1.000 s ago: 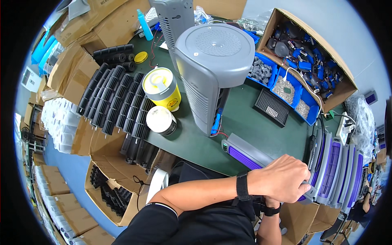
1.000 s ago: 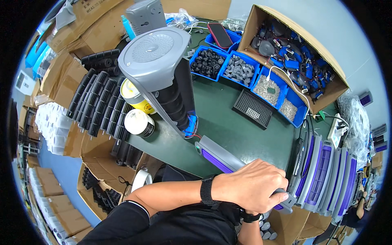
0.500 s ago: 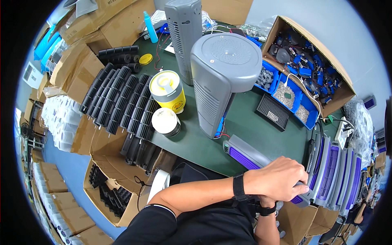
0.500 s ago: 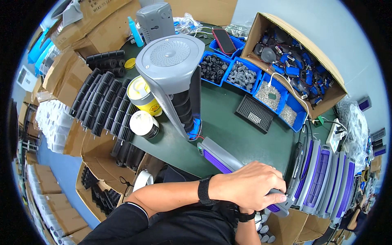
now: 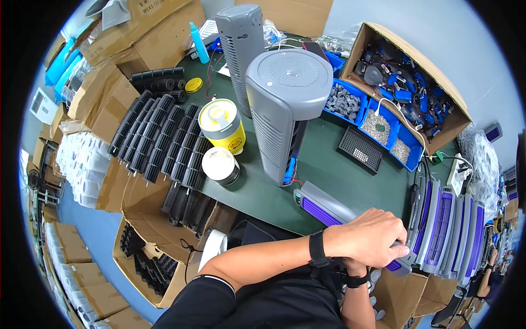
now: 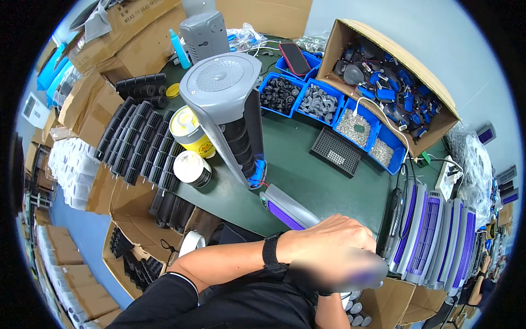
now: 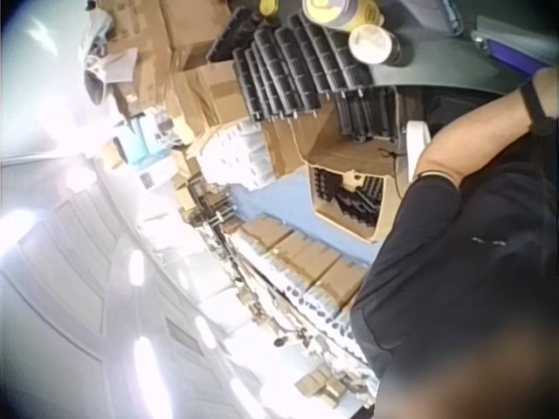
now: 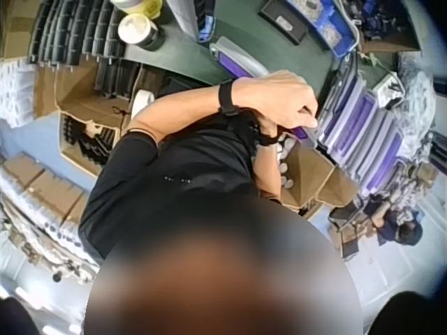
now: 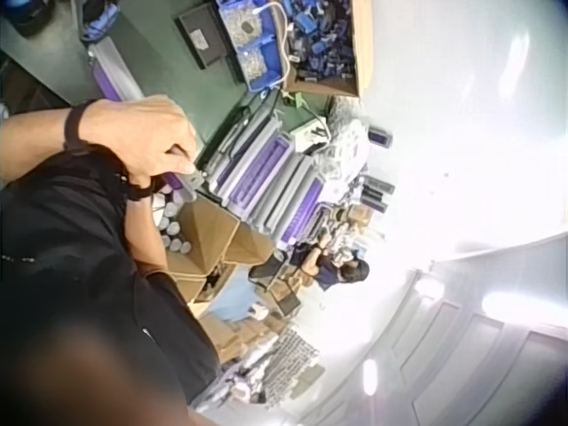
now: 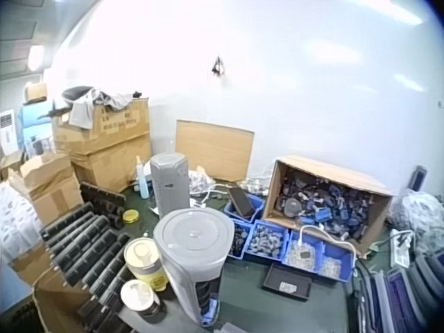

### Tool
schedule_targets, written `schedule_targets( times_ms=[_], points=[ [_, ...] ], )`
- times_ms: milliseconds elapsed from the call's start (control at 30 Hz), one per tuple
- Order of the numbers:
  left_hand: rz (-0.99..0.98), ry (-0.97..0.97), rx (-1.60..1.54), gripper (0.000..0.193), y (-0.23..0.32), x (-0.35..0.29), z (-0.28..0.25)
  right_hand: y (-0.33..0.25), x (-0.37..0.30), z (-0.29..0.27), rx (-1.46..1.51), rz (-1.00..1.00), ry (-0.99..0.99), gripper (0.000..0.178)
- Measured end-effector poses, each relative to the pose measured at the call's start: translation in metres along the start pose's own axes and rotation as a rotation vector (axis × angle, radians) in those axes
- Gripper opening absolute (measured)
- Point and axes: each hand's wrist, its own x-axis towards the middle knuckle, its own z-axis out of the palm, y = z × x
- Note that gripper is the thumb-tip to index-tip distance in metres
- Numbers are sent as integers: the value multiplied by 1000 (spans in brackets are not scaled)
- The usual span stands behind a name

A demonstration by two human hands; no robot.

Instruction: The person assembles a portable electronic device on a workbench. They connect a blue battery pack to a grey cylindrical housing, secure the housing using a power drill, and attach a purple front grille to the unit.

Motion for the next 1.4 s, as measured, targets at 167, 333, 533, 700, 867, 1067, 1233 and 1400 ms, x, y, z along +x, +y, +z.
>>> schedule_targets(
  times_ms=[167, 333, 533, 700, 867, 1067, 1233, 1400],
  points=[
    [7, -9, 10, 28, 1, 1, 0, -1, 0, 0, -1, -1, -5, 46],
    [14, -2, 12, 28, 1, 0, 1, 0, 0, -1, 4, -2, -8, 47],
    [77, 102, 10, 27, -2, -3, 5, 1, 2, 2, 7, 0, -26, 48],
    [17, -5, 19, 28, 0, -3, 2, 0, 2, 5, 8, -4, -26, 49],
    [43, -44, 81, 27, 4, -3, -2, 0, 9, 3, 23, -24, -45, 49],
    [152, -71, -75, 25, 14, -31, -17, -3, 38, -10, 111, -134, -327, 51],
    [125, -64, -130, 39, 20, -49, -21, -10, 58, -28, 60, -221, -593, 52],
    [27, -122, -179, 41, 22, -65, -25, -25, 66, -32, -213, -245, -693, 51]
  ],
)
